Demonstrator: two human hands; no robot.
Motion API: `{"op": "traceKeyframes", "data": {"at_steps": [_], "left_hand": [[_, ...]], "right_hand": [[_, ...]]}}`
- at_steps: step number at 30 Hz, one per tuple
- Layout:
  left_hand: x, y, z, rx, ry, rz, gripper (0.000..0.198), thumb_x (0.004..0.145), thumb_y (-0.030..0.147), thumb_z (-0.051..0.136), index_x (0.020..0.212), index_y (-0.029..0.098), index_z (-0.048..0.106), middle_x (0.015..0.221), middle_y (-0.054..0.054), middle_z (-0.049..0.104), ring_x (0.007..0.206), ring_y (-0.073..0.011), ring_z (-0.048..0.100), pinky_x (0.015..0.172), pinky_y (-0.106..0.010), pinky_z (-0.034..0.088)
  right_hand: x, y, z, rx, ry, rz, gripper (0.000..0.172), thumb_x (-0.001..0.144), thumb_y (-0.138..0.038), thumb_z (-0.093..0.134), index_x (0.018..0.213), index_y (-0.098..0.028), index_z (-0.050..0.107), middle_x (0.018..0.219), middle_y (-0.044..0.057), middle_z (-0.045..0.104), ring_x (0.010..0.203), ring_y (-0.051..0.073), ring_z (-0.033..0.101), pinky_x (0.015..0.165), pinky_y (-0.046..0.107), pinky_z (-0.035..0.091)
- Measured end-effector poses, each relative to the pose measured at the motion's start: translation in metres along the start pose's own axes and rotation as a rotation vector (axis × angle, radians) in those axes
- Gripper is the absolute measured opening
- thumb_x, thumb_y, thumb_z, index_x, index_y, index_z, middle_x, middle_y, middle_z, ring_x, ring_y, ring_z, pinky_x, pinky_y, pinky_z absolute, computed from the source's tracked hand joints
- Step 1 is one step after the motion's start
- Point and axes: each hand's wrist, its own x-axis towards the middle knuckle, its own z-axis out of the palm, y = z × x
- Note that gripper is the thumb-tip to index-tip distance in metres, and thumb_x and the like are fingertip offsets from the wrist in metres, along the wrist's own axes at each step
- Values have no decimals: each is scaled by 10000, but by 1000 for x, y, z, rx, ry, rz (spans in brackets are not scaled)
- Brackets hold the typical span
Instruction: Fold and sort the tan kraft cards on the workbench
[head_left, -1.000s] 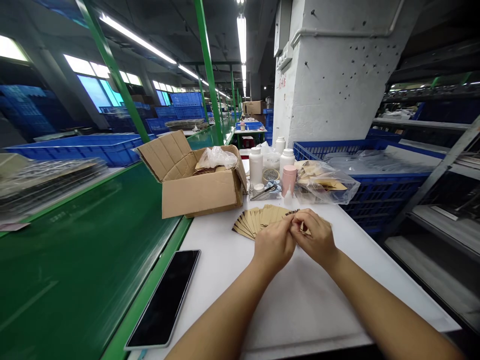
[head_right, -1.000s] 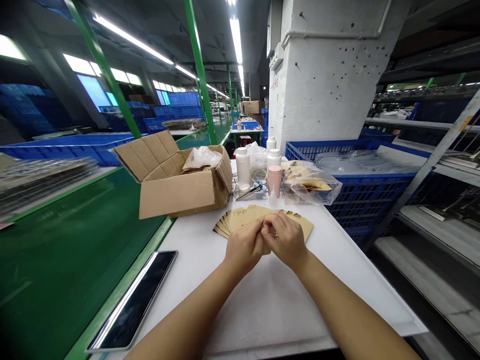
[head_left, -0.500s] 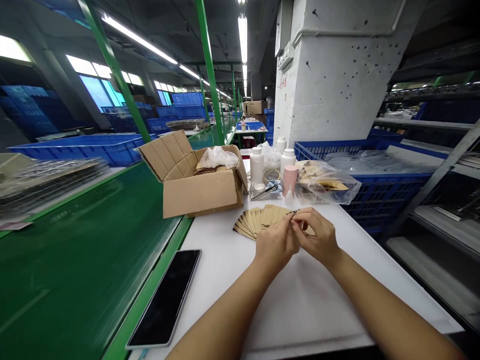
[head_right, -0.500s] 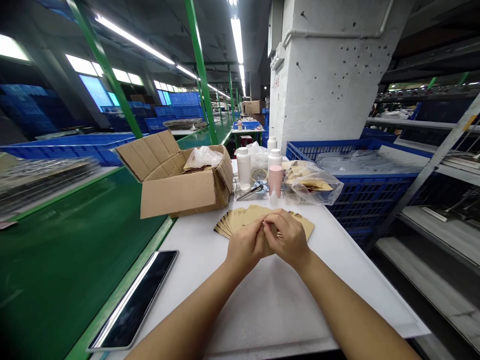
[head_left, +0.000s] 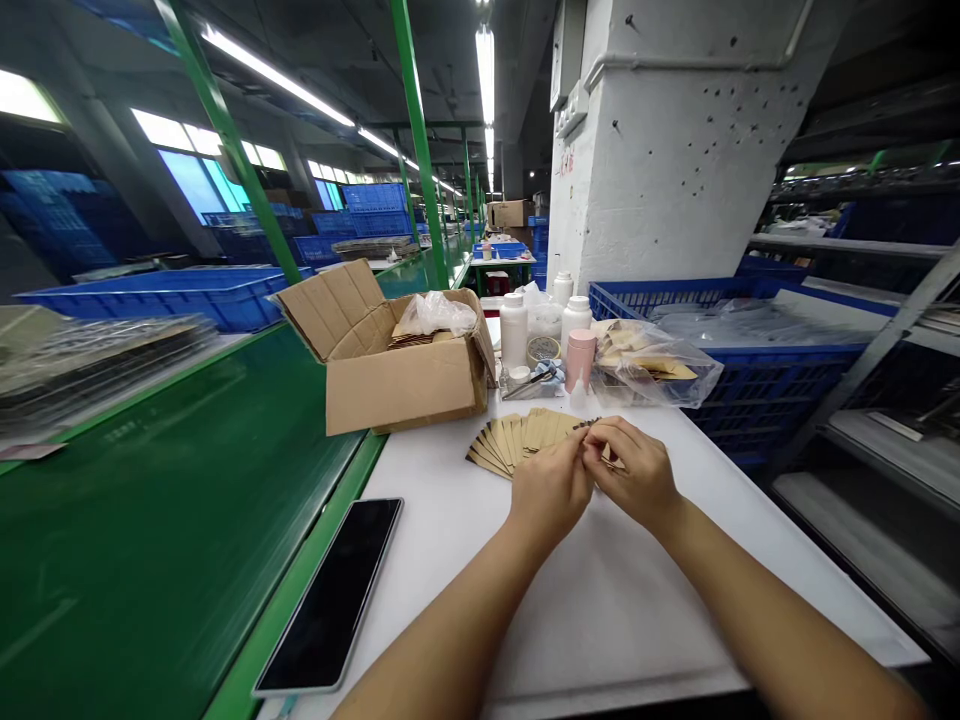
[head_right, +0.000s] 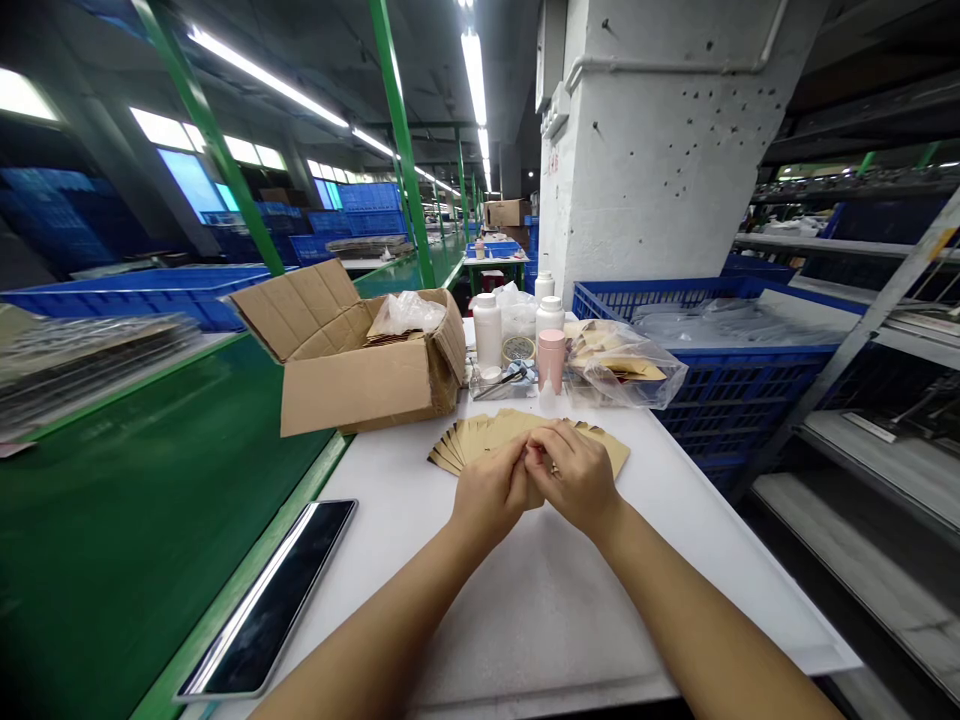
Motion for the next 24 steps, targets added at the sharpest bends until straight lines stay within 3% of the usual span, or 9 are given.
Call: {"op": "traceKeyframes", "data": {"at_steps": [6,11,18,21,24], "left_hand": [[2,-4,2,-289,-9,-30,378,892,263,352,1232,289,514,1091,-7,653,961,-189,619,818,-322,483],[5,-9,8,-630,-17,-57,327,884,234,400,1153,245,584,1127,-20,637,1029,-178,587,897,-305,459],[10,-10,11,-977,-77,-176,292,855,248,450,1071,159,626,1129,-75,631,1076,-228,564,981,-371,415],[12,-12,11,-1033,-55,-213,310,835,237,472,1092,131,611,1152,-97,619,1098,-243,552,990,-385,413],[12,-12,9,-931,1,-179,324,853,236,446,1129,146,591,1169,-88,612,1103,-225,551,992,-380,416]], "right_hand": [[3,-1,-3,-53,-17,-9,65,767,-116,522,781,-179,530,726,21,605,650,113,535,598,234,434],[4,0,-5,-109,-49,-23,52,770,-123,525,766,-175,521,689,12,581,640,116,534,599,234,417],[5,0,-5,-138,-123,-17,58,789,-135,498,745,-170,516,709,12,579,657,114,536,616,241,405],[5,-1,-4,-98,-149,3,65,795,-144,488,743,-176,509,727,8,576,672,114,525,637,249,404],[5,-4,-4,81,-139,182,62,794,-176,494,732,-179,492,700,0,534,631,102,494,596,240,401]]}}
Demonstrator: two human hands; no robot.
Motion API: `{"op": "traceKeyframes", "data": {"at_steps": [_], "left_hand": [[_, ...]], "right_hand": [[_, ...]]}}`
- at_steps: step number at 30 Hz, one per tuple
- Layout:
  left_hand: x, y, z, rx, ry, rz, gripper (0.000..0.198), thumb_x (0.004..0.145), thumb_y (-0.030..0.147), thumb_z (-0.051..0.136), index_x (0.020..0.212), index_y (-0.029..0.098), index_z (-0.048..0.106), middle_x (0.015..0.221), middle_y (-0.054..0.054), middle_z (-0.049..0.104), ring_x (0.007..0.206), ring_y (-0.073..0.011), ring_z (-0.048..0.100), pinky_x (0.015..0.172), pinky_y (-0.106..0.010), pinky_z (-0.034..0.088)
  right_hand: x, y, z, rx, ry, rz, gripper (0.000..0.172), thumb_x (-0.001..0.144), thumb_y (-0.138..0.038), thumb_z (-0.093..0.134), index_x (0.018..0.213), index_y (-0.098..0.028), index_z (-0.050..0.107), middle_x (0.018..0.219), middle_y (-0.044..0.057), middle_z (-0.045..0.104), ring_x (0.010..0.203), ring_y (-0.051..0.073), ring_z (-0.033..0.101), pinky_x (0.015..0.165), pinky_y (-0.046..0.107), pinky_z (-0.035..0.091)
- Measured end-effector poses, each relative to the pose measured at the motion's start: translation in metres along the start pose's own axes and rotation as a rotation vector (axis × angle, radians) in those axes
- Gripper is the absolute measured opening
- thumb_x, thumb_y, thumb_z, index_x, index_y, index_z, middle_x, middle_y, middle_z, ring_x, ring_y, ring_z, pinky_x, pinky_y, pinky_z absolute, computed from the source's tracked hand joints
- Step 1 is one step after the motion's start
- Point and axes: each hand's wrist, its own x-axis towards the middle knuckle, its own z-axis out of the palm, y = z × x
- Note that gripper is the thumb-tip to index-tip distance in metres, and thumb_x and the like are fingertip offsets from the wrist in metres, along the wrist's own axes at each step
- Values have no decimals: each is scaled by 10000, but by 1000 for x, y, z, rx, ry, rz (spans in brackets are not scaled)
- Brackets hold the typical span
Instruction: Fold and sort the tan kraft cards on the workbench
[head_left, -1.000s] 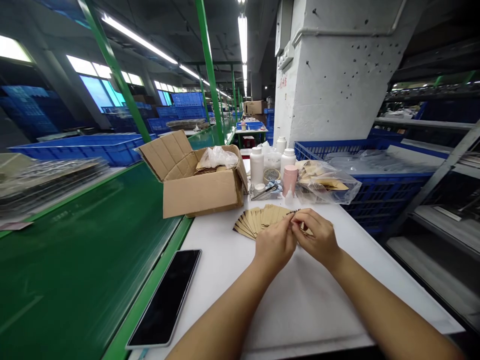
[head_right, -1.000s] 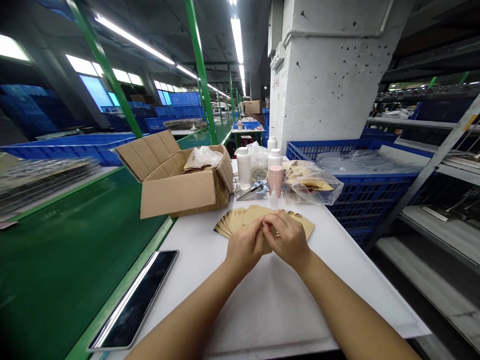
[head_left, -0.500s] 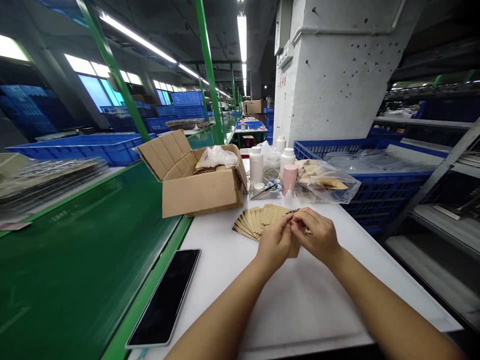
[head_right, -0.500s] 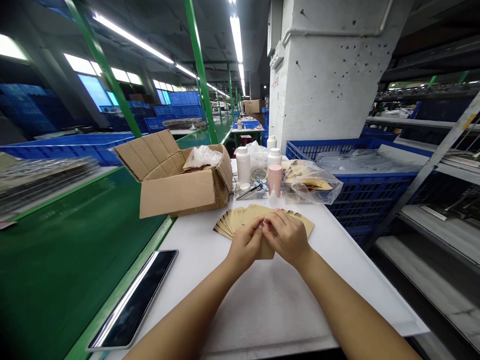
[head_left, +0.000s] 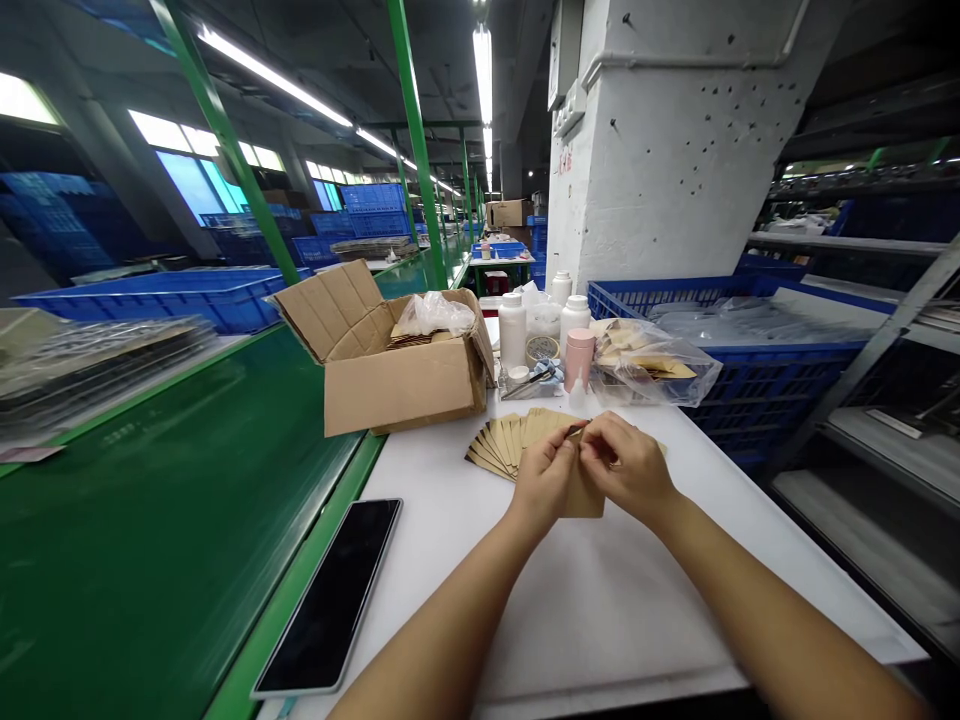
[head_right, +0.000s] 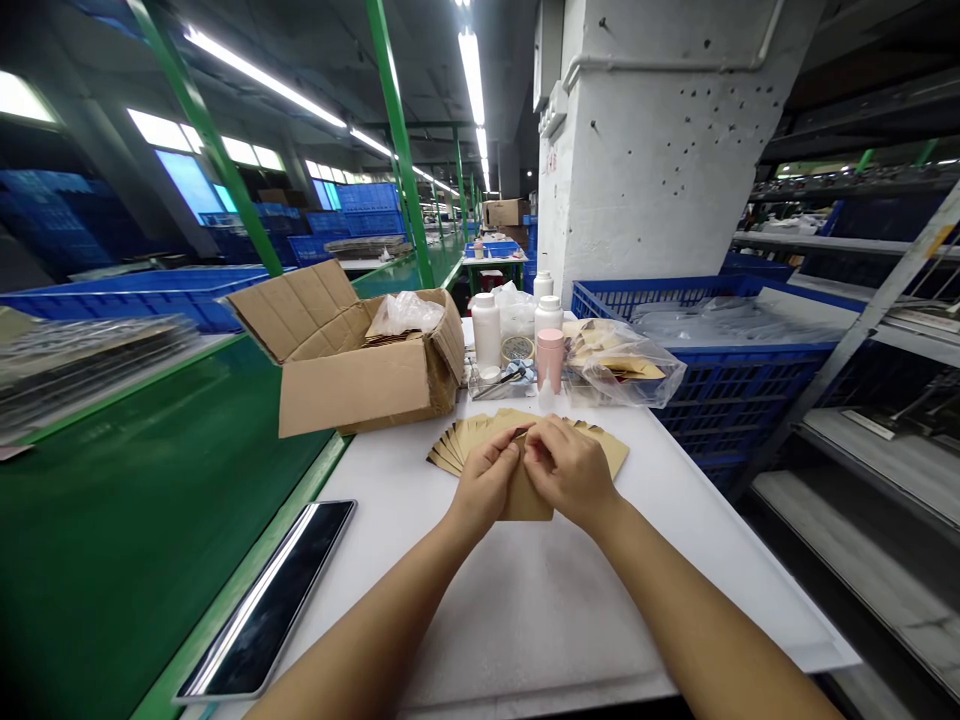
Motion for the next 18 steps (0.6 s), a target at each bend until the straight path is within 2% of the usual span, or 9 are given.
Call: {"op": "traceKeyframes", "data": {"at_steps": [4,8,13,18], "left_hand": [[-4,4,-2,324,86,123,342,891,247,389,1186,200,555,1187,-62,606,1102,-196,556,976,-362,436],[-8,5,-2,581,63,231,385,904,255,362,1267,209,482,1196,-70,601,1069,-192,579,919,-355,476],[-10,3,1,632,8,231,405,905,243,351,1296,214,453,1190,-62,605,1040,-189,594,890,-349,491],[-8,3,3,410,28,159,432,892,187,349,1315,204,428,1221,-53,588,1102,-164,562,963,-320,449]], "right_hand": [[1,-1,1,402,-53,391,162,791,-327,546,743,-177,509,625,-15,499,519,84,460,474,223,373],[2,-1,6,817,-167,637,327,797,-467,519,674,-164,514,534,-21,499,386,73,416,364,220,306],[4,-3,8,993,-171,771,271,740,-405,602,655,-162,516,493,-42,489,349,64,393,323,203,268],[5,-3,6,995,-177,801,239,709,-364,622,642,-162,514,453,-50,481,348,59,381,330,195,252]]}}
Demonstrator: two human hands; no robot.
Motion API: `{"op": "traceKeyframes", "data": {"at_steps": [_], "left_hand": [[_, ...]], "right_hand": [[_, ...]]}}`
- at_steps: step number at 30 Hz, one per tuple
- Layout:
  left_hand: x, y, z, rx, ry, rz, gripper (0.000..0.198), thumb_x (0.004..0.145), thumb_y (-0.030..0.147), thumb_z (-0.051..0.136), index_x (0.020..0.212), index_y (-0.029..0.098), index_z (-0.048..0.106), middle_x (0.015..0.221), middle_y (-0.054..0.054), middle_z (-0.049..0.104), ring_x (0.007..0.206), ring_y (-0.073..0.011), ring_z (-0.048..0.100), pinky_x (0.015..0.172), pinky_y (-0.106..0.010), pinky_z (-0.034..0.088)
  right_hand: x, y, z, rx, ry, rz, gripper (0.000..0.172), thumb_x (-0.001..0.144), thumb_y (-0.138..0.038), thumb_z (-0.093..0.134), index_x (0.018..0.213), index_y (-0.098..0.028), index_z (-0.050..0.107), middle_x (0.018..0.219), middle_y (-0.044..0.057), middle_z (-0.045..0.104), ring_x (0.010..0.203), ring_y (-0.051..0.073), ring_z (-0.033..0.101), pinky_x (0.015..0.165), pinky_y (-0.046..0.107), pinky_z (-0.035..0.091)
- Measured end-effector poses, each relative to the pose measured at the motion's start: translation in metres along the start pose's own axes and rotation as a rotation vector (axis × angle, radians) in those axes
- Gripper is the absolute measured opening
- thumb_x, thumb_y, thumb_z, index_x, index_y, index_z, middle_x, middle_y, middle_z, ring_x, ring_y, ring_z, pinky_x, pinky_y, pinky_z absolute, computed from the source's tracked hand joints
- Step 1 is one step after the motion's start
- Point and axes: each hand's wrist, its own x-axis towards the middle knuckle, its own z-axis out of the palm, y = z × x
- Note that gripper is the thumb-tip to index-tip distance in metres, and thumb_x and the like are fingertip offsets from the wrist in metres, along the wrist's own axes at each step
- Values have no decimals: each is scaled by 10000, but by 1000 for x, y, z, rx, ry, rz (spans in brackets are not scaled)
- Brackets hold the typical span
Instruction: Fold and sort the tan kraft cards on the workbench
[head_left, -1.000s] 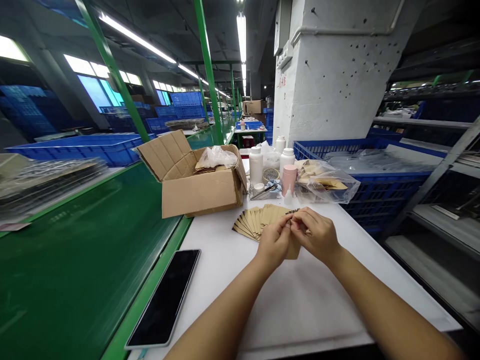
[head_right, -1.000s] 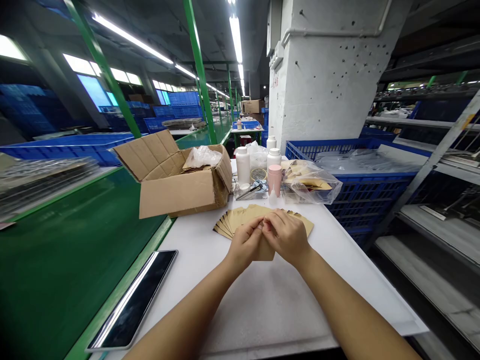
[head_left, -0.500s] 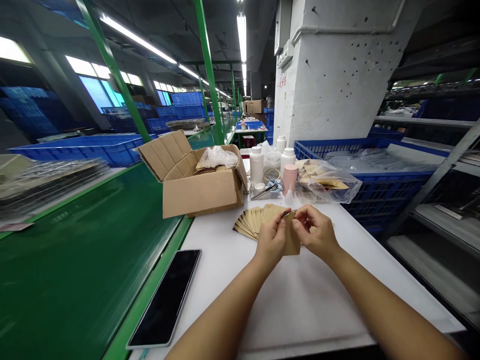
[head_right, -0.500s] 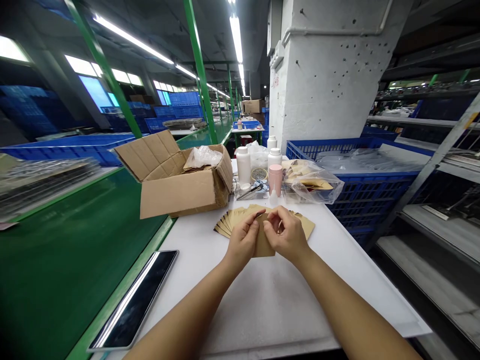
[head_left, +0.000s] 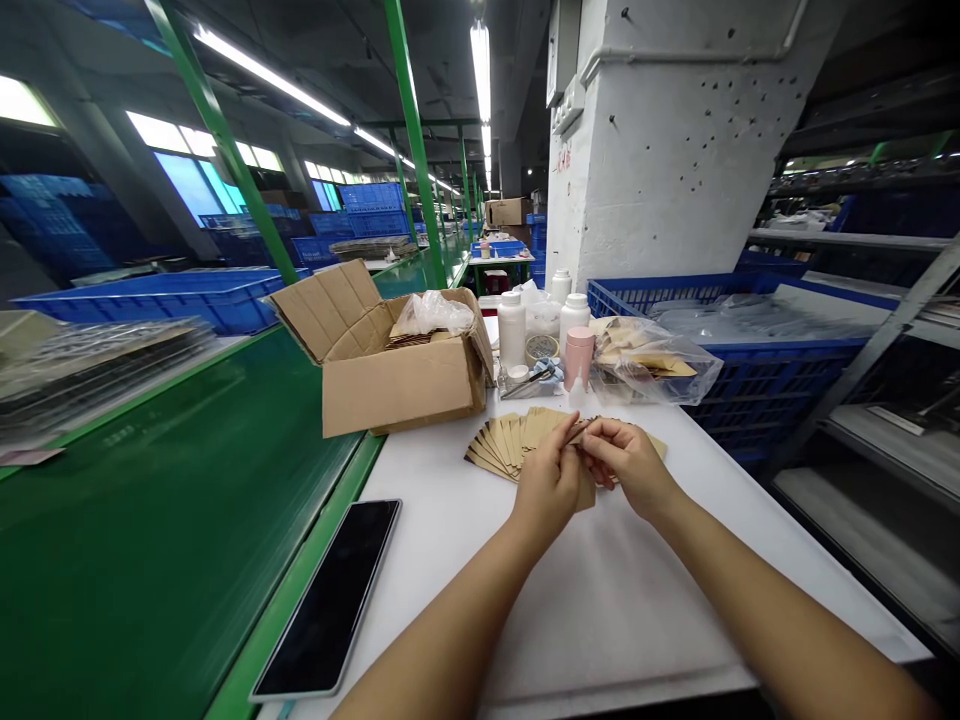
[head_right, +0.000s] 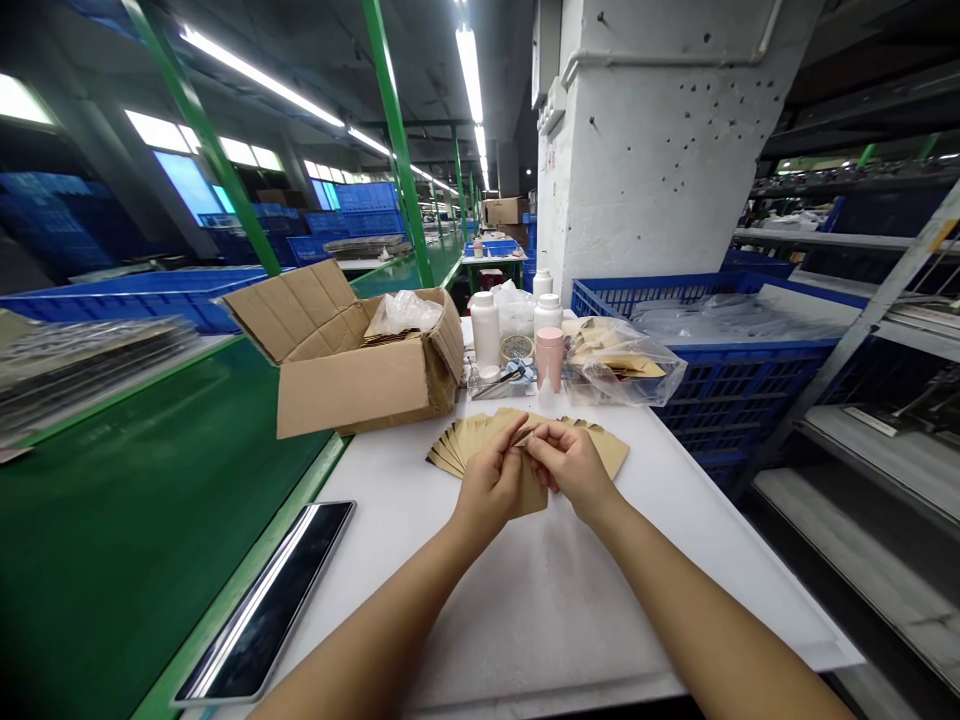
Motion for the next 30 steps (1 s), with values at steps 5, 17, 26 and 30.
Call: {"op": "traceKeyframes", "data": {"at_steps": [5,17,26,30], "left_hand": [[1,0,0,-97,14,-40,440,892,218,372,1330,191,405,1211,-61,593,1100,-175,558,959,-327,438],[0,-3,0,-117,-31,-70,447,905,270,379,1351,250,377,1161,-46,617,1020,-182,584,863,-318,466],[2,-3,0,-204,-66,-37,473,897,287,404,1363,221,353,1227,-62,576,1117,-183,537,984,-336,403],[3,-4,0,-151,-4,-76,457,890,268,398,1344,231,374,980,-47,656,886,-169,606,828,-319,465]], "right_hand": [[1,0,0,-61,36,16,254,702,-374,625,621,-164,506,408,-57,455,334,55,349,339,197,240],[2,3,-2,-137,58,-46,261,698,-352,619,594,-171,463,454,-59,444,386,61,388,375,199,283],[3,9,-3,-317,106,-113,201,700,-311,582,609,-178,462,510,-41,463,451,75,401,427,217,303],[0,7,-2,-449,120,-185,191,726,-325,553,627,-176,483,538,-24,472,477,85,398,449,233,312]]}}
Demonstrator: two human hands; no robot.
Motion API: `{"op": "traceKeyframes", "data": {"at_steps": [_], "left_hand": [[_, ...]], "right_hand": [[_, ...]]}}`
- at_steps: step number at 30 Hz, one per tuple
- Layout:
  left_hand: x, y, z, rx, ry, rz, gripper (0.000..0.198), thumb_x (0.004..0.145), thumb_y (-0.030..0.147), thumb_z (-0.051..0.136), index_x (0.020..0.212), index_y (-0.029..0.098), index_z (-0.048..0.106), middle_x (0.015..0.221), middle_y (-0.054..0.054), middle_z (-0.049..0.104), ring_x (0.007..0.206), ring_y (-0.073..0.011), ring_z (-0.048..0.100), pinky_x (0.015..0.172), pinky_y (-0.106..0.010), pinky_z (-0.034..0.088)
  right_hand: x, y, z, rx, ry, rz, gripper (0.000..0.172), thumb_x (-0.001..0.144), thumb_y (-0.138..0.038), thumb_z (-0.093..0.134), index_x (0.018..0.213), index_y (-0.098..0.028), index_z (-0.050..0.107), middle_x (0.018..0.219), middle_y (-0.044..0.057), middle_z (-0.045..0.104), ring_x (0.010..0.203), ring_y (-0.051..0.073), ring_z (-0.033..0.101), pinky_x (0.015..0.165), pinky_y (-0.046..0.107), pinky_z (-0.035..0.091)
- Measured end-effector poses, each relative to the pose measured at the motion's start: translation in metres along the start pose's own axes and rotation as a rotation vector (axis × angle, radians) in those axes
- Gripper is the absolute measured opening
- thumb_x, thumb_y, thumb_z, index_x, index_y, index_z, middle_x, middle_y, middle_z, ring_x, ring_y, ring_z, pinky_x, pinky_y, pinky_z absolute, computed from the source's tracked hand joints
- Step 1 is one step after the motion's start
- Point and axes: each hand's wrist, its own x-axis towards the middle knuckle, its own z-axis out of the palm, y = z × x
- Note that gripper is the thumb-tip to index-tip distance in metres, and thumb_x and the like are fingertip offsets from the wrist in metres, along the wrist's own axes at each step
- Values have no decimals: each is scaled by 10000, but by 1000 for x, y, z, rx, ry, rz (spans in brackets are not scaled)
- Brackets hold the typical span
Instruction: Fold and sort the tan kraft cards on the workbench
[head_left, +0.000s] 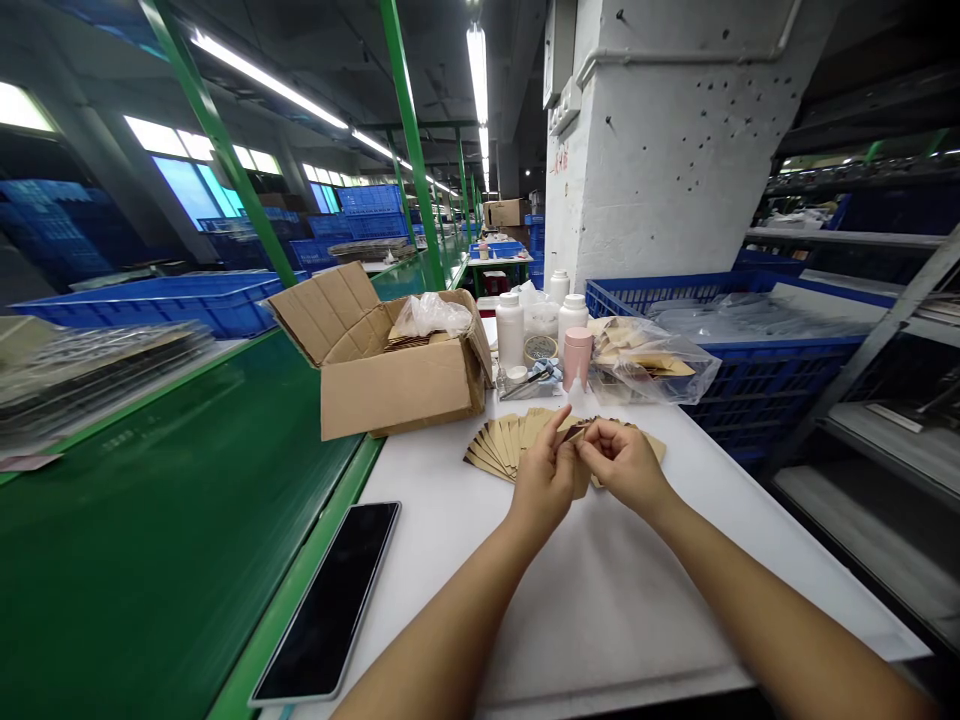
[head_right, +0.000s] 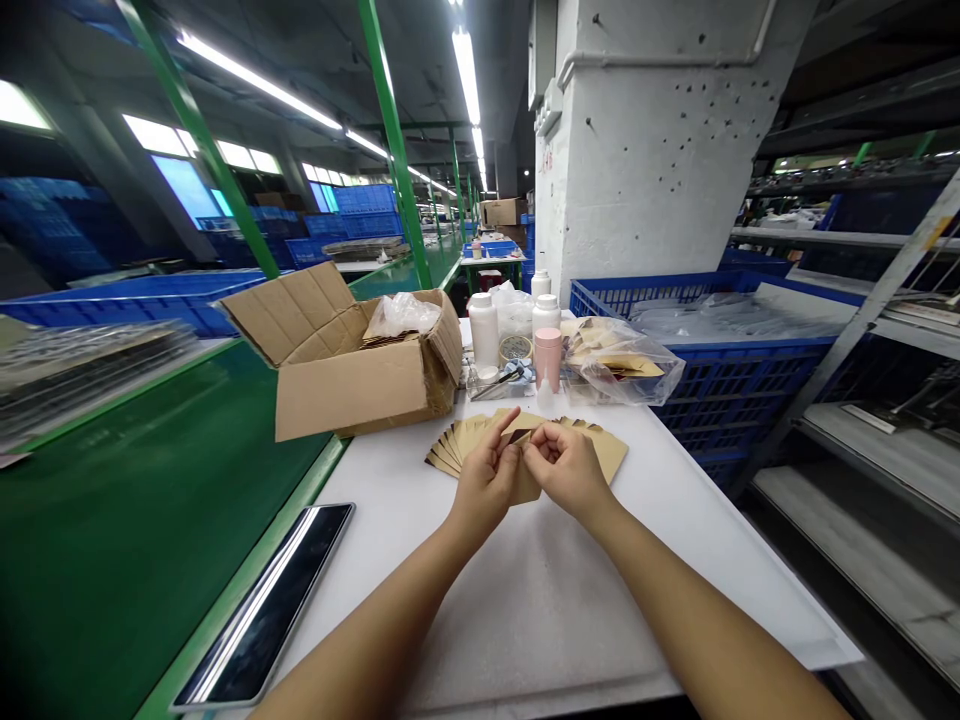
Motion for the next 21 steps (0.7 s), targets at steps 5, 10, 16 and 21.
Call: {"op": "traceKeyframes", "data": {"at_steps": [5,10,16,21], "left_hand": [[-1,2,1,16,53,-21,454,882,259,394,1335,253,363,803,-32,635,727,-166,584,690,-292,450],[-3,4,2,-6,34,-25,457,865,234,418,1317,248,357,807,-33,639,754,-175,595,727,-309,450],[0,-2,2,-21,126,-52,362,815,226,511,1169,218,439,873,-39,602,775,-144,592,721,-274,452],[3,-5,3,-70,159,-56,365,793,221,550,1137,205,427,837,-20,578,783,-121,566,747,-252,441]], "right_hand": [[0,-5,-7,-294,293,-287,128,684,-270,600,770,-186,554,766,27,568,767,169,525,688,311,418],[6,-1,-7,-180,110,-282,81,722,-254,570,769,-190,587,928,53,605,902,185,555,813,353,431],[5,-1,-3,-88,71,-222,72,722,-244,554,718,-175,572,859,46,623,824,164,571,763,323,450],[6,1,-4,-44,31,-161,103,722,-267,555,742,-171,588,869,48,625,790,162,572,721,305,460]]}}
